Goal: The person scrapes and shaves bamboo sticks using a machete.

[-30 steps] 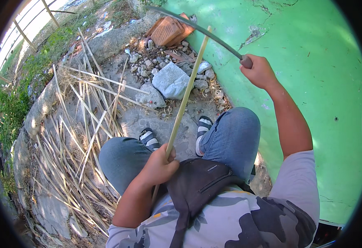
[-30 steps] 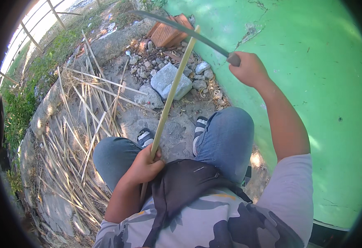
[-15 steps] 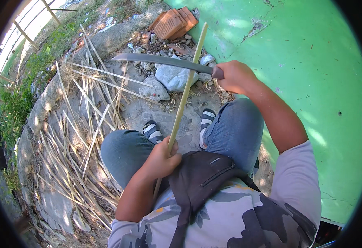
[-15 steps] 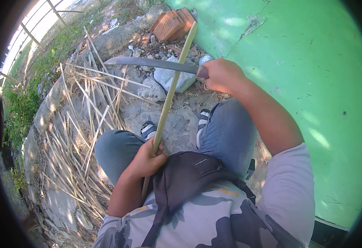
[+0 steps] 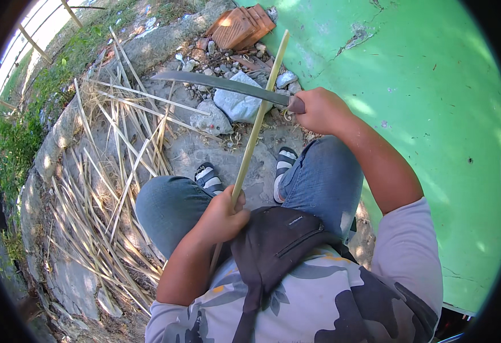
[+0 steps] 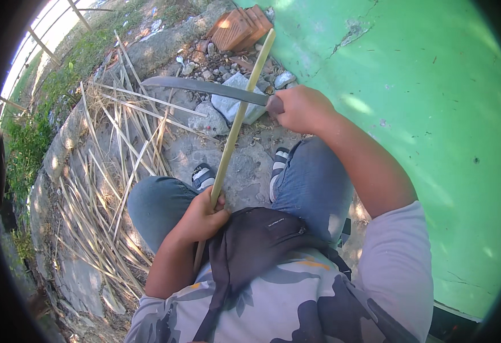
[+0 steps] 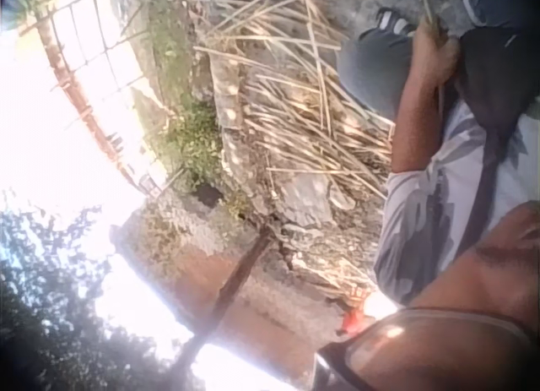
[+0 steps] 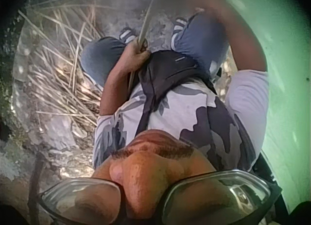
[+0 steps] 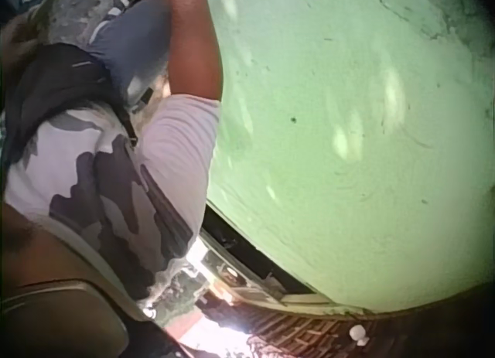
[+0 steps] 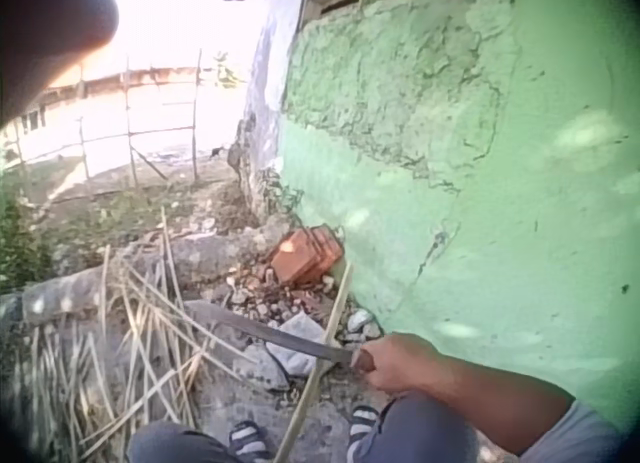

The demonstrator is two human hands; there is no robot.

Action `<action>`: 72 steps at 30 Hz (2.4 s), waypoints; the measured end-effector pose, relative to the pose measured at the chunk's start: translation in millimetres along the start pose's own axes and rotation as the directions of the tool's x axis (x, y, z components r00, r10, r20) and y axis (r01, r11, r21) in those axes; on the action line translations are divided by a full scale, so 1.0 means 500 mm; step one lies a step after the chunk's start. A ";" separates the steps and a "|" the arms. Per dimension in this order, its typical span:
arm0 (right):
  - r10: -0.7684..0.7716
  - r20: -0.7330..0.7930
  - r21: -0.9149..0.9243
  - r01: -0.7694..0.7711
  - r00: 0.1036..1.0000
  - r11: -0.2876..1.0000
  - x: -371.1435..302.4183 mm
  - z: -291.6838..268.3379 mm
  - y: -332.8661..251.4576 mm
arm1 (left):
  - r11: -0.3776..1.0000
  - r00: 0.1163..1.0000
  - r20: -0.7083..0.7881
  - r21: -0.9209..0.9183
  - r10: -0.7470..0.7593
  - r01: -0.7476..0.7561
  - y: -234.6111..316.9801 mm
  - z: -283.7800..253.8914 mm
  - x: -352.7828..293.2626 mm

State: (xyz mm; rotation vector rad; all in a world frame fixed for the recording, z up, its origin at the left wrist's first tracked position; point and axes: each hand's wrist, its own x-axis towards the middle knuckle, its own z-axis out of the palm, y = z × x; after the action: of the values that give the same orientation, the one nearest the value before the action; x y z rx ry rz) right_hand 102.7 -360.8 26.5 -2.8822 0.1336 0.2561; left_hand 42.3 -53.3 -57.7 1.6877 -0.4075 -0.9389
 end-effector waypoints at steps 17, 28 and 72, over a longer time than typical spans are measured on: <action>-0.321 0.117 -0.051 0.328 0.940 0.943 -0.061 0.070 -0.088 | 0.989 0.998 -0.063 -0.150 -0.022 0.012 -0.013 -0.002 0.002; -0.240 0.136 -0.076 0.251 0.961 0.965 -0.066 0.050 -0.098 | 1.000 0.999 -0.042 -0.019 -0.021 0.021 -0.005 0.003 0.004; -0.135 0.280 -0.108 0.172 0.950 0.979 -0.050 0.033 -0.088 | 0.999 0.999 -0.028 0.039 -0.025 0.026 0.015 0.002 -0.005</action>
State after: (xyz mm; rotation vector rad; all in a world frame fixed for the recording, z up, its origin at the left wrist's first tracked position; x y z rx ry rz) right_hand 80.5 -312.6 25.8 -2.9293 -0.1636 0.6482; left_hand 41.3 -54.9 -49.7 1.7438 -0.3890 -0.9307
